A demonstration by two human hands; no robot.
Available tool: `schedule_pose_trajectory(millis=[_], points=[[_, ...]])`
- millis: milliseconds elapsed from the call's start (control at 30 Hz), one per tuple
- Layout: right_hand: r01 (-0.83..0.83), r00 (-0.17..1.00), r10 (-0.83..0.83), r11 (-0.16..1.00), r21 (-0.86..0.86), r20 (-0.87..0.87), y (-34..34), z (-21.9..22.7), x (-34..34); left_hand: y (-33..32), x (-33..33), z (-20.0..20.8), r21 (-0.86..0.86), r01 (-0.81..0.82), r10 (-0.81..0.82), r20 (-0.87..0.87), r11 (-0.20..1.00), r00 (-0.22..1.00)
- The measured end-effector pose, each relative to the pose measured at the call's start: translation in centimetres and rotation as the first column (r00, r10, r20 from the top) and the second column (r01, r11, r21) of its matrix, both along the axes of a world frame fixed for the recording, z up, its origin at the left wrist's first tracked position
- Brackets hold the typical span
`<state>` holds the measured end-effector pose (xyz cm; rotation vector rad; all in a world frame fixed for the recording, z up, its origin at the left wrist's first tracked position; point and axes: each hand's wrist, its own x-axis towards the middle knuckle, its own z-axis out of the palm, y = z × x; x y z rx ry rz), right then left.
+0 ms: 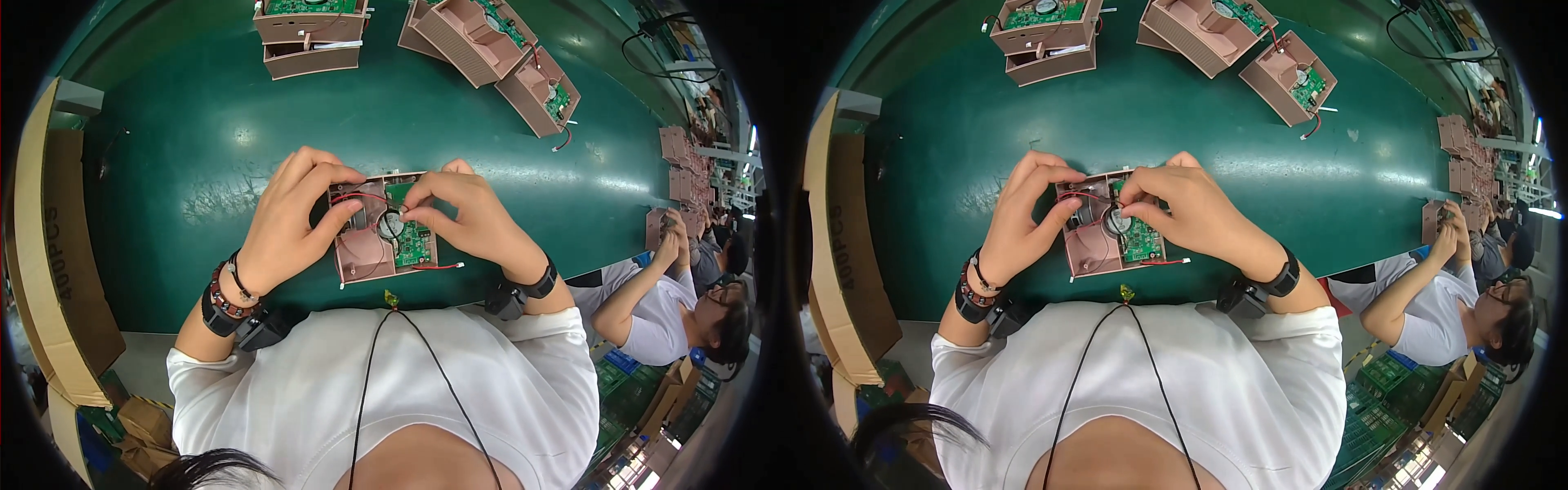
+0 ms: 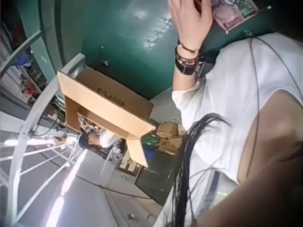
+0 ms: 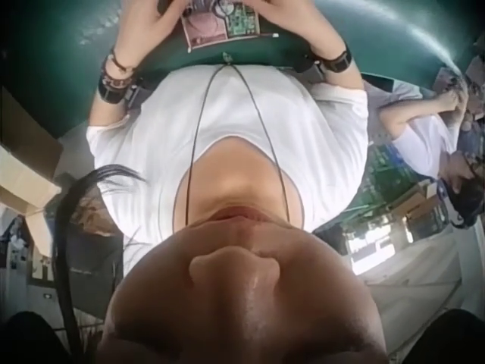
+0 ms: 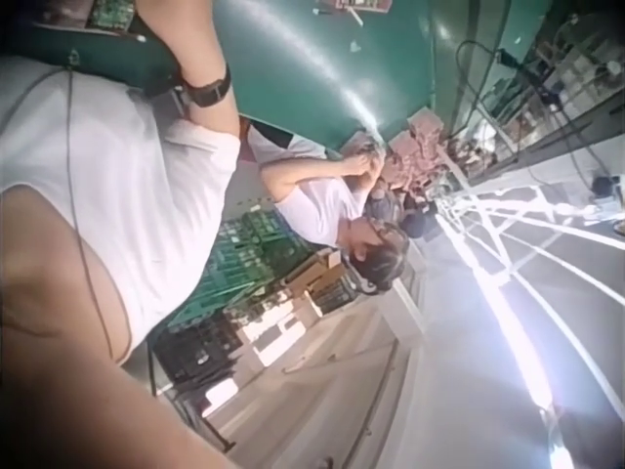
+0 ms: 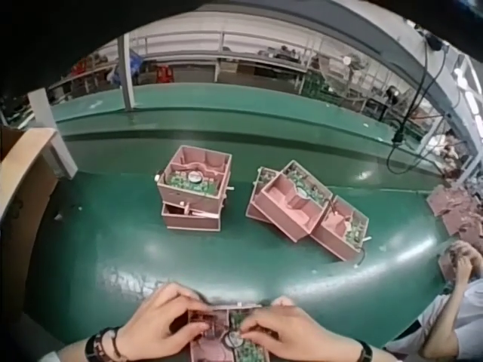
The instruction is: The person picks up a speaker and places it into a plastic housing, then connects the wire terminals to a circuit board. After seating the speaker, they pick up a second speaker and repeat the process of connecting wires and placing it into the housing.
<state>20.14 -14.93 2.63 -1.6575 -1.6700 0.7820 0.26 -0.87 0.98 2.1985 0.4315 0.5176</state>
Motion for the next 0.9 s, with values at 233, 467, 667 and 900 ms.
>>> schedule_pose_trajectory(millis=[233,467,667,900], points=[[0.091,0.984,-0.081,0.994,0.057,-0.157,-0.2,-1.4,0.0,-0.2,-0.5,-1.5,-0.029,-0.011,0.012,0.031,1.000,0.999],[0.217,0.945,-0.193,0.974,0.066,-0.265,0.0,-1.9,-0.4,-0.1,-0.6,-1.8,-0.024,-0.006,0.007,0.040,1.000,0.999],[0.307,0.947,-0.287,0.942,0.140,-0.145,0.4,-2.5,0.1,-0.1,-0.8,-1.9,-0.018,0.015,-0.014,0.051,1.000,0.999],[0.303,0.924,-0.280,0.951,0.053,-0.259,0.1,-3.0,-0.1,0.0,-0.8,-1.9,-0.013,0.028,-0.027,0.034,1.000,0.999]])
